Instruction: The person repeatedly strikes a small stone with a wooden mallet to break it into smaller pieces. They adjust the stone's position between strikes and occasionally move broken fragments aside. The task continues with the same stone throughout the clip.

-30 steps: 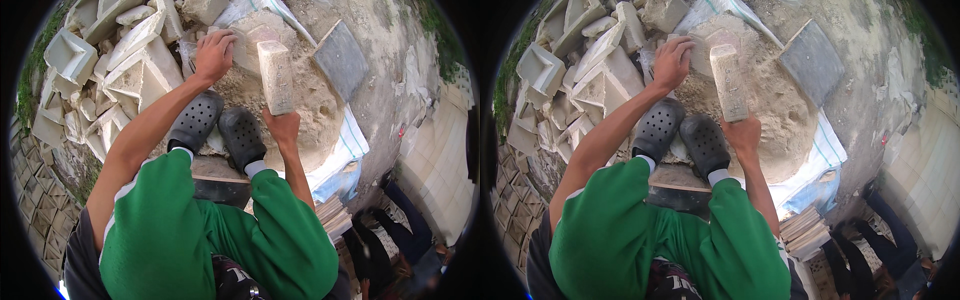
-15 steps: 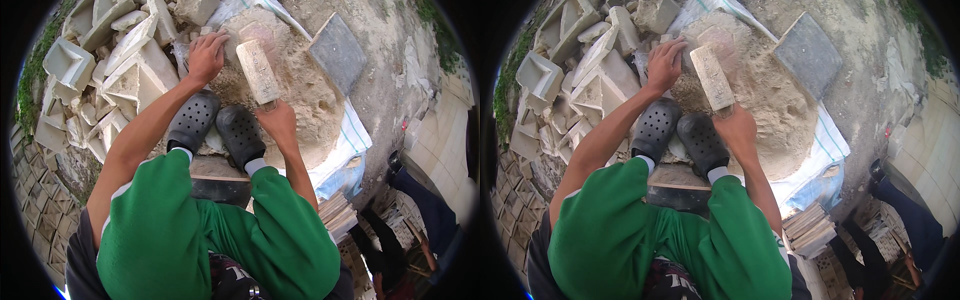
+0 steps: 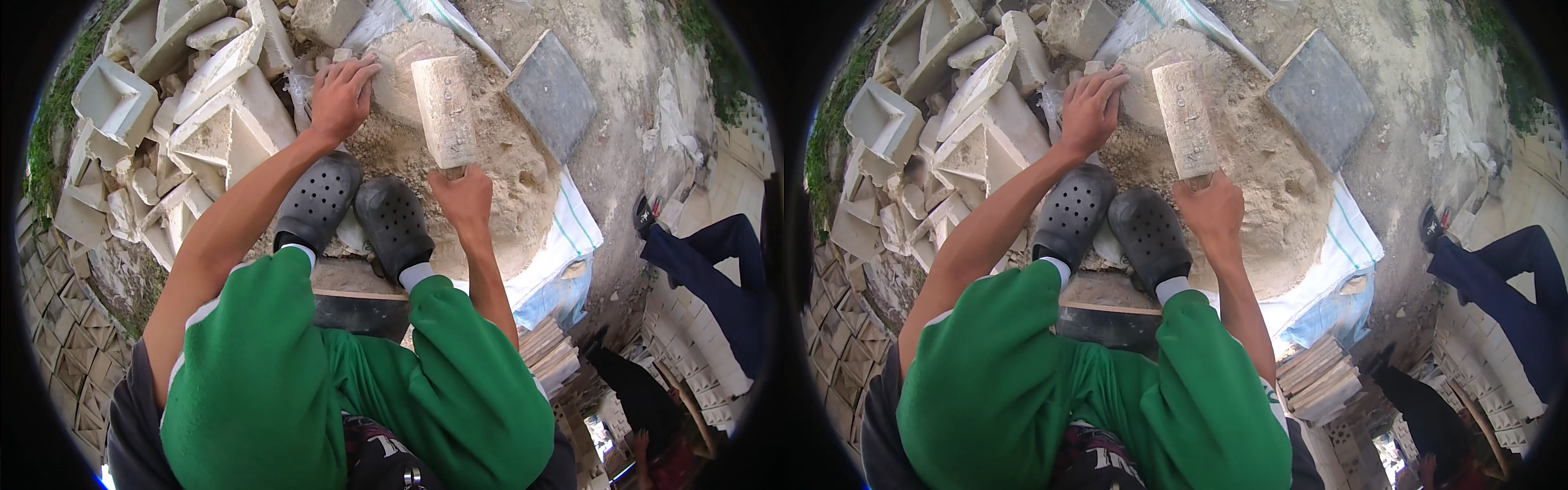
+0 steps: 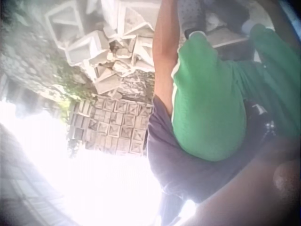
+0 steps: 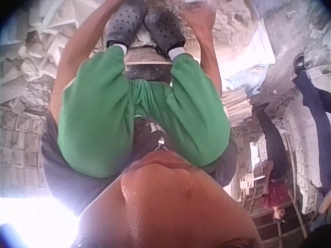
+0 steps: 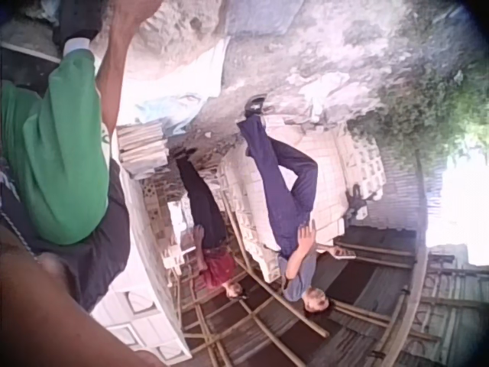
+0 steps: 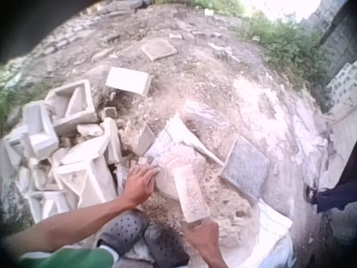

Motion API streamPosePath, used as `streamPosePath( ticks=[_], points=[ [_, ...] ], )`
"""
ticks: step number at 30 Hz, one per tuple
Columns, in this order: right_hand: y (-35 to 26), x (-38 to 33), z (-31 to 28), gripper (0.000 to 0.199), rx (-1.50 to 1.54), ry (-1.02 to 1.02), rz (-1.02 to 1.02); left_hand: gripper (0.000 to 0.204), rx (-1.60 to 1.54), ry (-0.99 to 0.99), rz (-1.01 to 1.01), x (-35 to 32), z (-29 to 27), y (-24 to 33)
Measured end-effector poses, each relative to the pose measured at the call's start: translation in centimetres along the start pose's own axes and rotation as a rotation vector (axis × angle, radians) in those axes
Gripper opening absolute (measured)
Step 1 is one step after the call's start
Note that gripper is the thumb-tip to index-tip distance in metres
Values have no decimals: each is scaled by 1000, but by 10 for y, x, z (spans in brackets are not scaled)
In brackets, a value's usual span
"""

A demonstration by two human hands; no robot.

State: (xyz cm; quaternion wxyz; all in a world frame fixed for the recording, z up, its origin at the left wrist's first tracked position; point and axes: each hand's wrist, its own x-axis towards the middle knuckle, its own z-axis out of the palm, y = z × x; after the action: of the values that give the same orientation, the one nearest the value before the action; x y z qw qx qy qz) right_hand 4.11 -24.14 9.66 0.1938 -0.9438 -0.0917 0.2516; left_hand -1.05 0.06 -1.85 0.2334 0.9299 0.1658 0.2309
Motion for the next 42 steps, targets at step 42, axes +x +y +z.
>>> streamPosePath(
  ticks=[42],
  points=[
    [27, -6, -36, 40, 585, 122, 265, 68, -231, -338, 244, 4, 19, 101]
  ],
)
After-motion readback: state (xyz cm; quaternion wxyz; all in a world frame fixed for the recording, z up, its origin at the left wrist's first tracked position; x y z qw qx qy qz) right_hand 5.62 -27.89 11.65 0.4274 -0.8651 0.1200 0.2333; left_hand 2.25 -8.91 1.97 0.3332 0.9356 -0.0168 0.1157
